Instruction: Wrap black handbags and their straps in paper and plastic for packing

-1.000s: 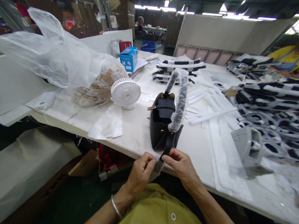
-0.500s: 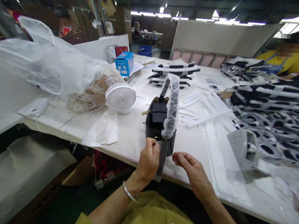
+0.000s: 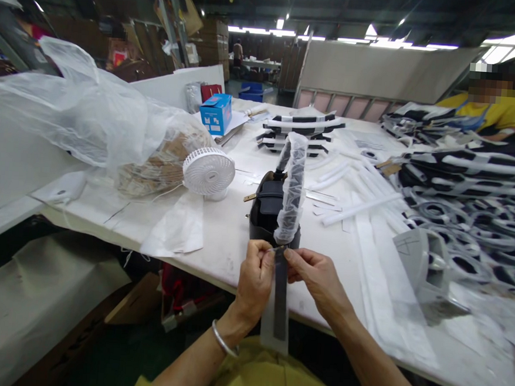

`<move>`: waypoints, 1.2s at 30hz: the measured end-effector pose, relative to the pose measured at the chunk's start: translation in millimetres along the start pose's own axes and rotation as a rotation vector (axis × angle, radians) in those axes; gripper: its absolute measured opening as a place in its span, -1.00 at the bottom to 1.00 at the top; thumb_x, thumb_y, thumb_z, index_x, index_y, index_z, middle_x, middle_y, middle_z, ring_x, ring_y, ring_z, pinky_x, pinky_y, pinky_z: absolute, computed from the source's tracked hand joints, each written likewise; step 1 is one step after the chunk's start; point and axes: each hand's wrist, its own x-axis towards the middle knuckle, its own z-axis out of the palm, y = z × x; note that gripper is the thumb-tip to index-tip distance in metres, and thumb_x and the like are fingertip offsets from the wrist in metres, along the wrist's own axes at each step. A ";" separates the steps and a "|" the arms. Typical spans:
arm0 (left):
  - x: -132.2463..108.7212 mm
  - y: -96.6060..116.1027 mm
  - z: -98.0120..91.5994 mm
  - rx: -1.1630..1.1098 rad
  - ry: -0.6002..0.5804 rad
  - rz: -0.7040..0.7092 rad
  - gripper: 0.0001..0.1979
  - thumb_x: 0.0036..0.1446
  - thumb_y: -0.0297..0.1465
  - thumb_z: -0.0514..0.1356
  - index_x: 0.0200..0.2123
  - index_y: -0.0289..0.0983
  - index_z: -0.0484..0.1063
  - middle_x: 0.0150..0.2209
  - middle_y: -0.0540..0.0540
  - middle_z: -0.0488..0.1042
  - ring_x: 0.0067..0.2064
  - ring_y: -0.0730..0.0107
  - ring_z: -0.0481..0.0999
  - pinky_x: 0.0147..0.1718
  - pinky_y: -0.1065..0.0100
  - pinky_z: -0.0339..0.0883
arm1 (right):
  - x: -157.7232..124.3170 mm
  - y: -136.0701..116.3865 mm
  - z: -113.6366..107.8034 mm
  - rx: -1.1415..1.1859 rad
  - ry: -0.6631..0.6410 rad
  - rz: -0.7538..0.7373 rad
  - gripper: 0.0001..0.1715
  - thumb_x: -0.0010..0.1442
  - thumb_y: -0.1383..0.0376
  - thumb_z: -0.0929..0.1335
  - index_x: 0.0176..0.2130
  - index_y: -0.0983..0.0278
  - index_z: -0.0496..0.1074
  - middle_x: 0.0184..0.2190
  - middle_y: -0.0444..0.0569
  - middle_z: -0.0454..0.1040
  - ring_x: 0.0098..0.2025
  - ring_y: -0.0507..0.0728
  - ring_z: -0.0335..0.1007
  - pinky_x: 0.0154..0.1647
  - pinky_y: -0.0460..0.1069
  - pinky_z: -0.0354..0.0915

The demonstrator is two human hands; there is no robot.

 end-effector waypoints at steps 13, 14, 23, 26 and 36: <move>0.2 0.3 -7.3 0.092 0.010 0.067 -0.79 0.18 -0.29 0.22 -0.45 -0.26 0.35 -0.50 0.05 0.39 -0.46 0.48 0.37 -0.43 0.45 0.24 | 2.3 5.0 9.3 -0.411 0.195 -0.236 -0.55 0.07 -0.05 0.42 -0.54 0.26 0.48 -0.63 -0.08 0.45 -0.54 0.09 0.33 -0.50 -0.05 0.22; -0.1 0.9 -8.4 0.192 0.027 0.161 -0.80 0.20 -0.33 0.20 -0.46 -0.25 0.36 -0.49 0.03 0.40 -0.45 0.47 0.38 -0.42 0.44 0.24 | 1.9 4.6 10.0 -0.467 0.210 -0.264 -0.57 0.09 -0.03 0.41 -0.54 0.26 0.48 -0.62 -0.08 0.46 -0.53 0.09 0.34 -0.50 -0.06 0.21; -0.2 0.2 -16.1 0.510 0.097 0.592 -0.86 0.26 -0.50 0.10 -0.35 -0.25 0.41 -0.46 -0.03 0.43 -0.40 0.43 0.44 -0.38 0.42 0.30 | 5.5 -0.7 19.0 -0.627 0.255 -0.385 -0.63 0.11 0.09 0.38 -0.59 0.25 0.42 -0.64 -0.10 0.41 -0.56 0.06 0.31 -0.52 -0.07 0.18; -0.1 2.4 -15.3 0.500 0.090 0.610 -0.87 0.25 -0.54 0.11 -0.32 -0.26 0.42 -0.45 -0.05 0.44 -0.39 0.42 0.45 -0.36 0.41 0.32 | 7.2 -0.9 18.1 -0.565 0.212 -0.315 -0.61 0.12 0.04 0.39 -0.56 0.25 0.43 -0.64 -0.09 0.43 -0.55 0.07 0.33 -0.54 -0.07 0.22; -11.5 3.7 -15.8 0.604 0.037 0.737 -0.85 0.29 -0.57 0.06 -0.20 -0.31 0.42 -0.43 -0.07 0.43 -0.37 0.37 0.42 -0.38 0.36 0.36 | 3.3 -6.8 13.4 -0.193 0.011 -0.043 -0.51 -0.03 -0.07 0.49 -0.52 0.29 0.40 -0.65 -0.08 0.45 -0.60 0.06 0.38 -0.56 -0.07 0.32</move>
